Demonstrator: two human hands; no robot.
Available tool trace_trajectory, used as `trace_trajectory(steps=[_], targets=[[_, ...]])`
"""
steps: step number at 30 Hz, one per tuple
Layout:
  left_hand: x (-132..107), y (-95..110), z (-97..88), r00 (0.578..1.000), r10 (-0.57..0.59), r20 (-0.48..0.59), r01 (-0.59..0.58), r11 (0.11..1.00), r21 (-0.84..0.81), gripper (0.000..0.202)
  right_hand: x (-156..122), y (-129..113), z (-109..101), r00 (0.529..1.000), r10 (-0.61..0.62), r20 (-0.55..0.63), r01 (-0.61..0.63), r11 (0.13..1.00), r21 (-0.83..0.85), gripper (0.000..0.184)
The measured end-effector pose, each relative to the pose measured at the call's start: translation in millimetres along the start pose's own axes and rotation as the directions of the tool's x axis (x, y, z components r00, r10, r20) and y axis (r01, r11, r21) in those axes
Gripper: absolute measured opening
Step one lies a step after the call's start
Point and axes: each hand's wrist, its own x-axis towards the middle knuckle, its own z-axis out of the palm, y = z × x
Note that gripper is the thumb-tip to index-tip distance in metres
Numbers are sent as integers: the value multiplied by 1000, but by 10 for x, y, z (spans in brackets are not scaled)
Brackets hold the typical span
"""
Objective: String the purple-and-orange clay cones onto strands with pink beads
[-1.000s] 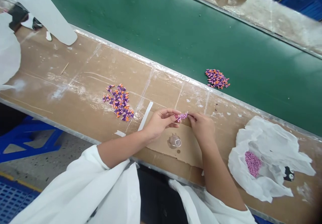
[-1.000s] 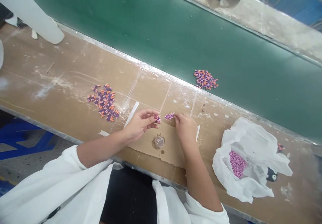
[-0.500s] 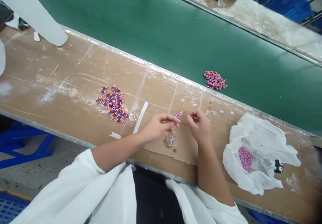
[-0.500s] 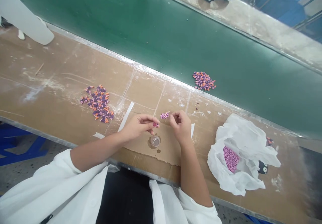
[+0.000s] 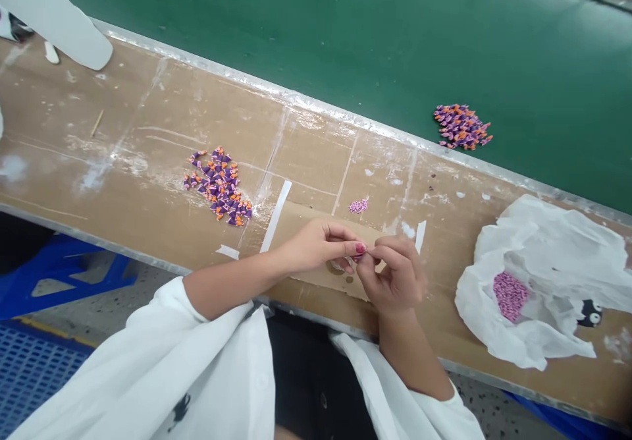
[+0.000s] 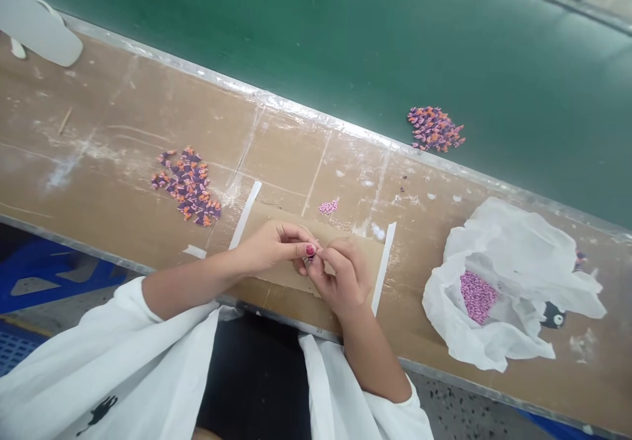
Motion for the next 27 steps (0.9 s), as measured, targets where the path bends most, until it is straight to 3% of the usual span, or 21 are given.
trace_trajectory(steps=[4,8,13,19,21,24,27], targets=[[-14,37,14,998,51,21,-51,999,-4,63,-6,-26,-26,1000,-20,19,21,998,-53,32],[-34,47,49,994,108,8,-108,994,-8,61,0,-53,-72,988,141,59,-146,985,90,29],[-47,27,56,992,99,75,-98,995,-10,60,6,-68,-107,929,346,129,-369,885,284,25],[-31,-16,71,988,140,66,-146,985,97,64,7,-15,-130,942,288,173,-325,913,247,18],[-28,-17,67,974,219,65,-227,953,198,63,3,-2,-134,934,299,194,-341,907,246,14],[-33,7,45,920,381,88,-382,830,405,53,-13,5,-144,934,294,203,-341,905,255,13],[-48,33,29,892,434,129,-440,762,475,43,-42,4,-151,938,286,198,-332,905,267,12]])
